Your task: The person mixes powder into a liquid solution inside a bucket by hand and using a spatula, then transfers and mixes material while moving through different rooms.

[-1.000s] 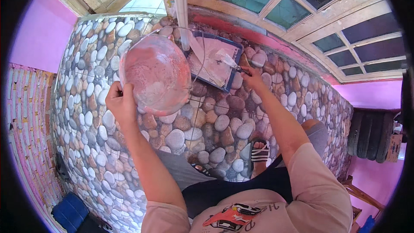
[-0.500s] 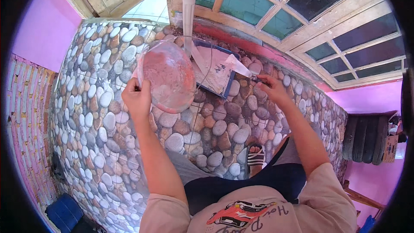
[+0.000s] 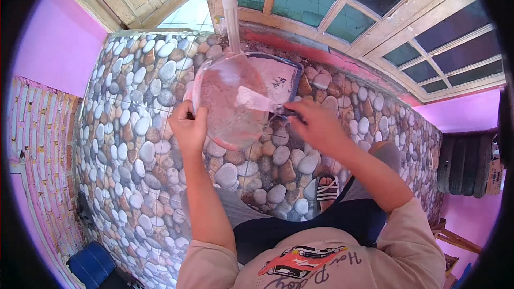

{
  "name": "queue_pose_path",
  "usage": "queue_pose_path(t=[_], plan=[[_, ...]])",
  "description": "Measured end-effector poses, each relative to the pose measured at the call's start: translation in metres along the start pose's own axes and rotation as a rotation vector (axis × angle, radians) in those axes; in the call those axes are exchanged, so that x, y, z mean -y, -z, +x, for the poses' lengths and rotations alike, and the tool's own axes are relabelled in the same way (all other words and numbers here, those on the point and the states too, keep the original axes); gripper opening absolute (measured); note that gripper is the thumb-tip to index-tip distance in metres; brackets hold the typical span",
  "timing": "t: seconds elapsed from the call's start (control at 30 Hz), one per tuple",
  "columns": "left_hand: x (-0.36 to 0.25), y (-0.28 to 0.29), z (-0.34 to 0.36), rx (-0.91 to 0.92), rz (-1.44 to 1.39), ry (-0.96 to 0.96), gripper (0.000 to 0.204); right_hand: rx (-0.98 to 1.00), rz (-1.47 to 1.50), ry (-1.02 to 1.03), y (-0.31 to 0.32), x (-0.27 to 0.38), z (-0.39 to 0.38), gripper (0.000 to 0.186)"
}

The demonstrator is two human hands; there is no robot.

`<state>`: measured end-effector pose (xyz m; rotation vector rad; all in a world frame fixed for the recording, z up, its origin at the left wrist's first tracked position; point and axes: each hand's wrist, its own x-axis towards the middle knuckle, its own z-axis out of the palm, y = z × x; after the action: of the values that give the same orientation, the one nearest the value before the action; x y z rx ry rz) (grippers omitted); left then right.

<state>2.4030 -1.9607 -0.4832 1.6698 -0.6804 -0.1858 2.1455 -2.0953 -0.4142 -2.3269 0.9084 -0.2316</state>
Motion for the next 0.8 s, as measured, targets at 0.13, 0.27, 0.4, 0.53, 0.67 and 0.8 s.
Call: queue_pose_path(t=[0.13,0.27,0.4,0.53,0.67,0.8], plan=[[-0.011,-0.013,-0.009,0.048,-0.062,-0.021,0.029,-0.024,-0.465,0.208,-0.026,0.001,0.007,0.029],[-0.024,-0.024,-0.015,0.084,-0.124,-0.083,0.026,-0.022,-0.469,0.227,-0.030,-0.013,0.007,0.027],[-0.030,-0.029,-0.018,0.119,-0.176,-0.134,0.026,-0.027,-0.479,0.143,-0.035,-0.008,0.014,0.022],[-0.028,-0.035,-0.020,0.115,-0.203,-0.165,0.026,0.028,-0.391,0.142,-0.042,-0.015,0.016,0.024],[-0.042,-0.039,-0.018,0.135,-0.173,-0.208,0.026,-0.031,-0.321,0.051,-0.026,-0.009,0.021,0.026],[-0.040,-0.042,-0.020,0.096,-0.297,-0.136,0.021,-0.040,-0.357,0.085,-0.032,-0.009,0.024,0.027]])
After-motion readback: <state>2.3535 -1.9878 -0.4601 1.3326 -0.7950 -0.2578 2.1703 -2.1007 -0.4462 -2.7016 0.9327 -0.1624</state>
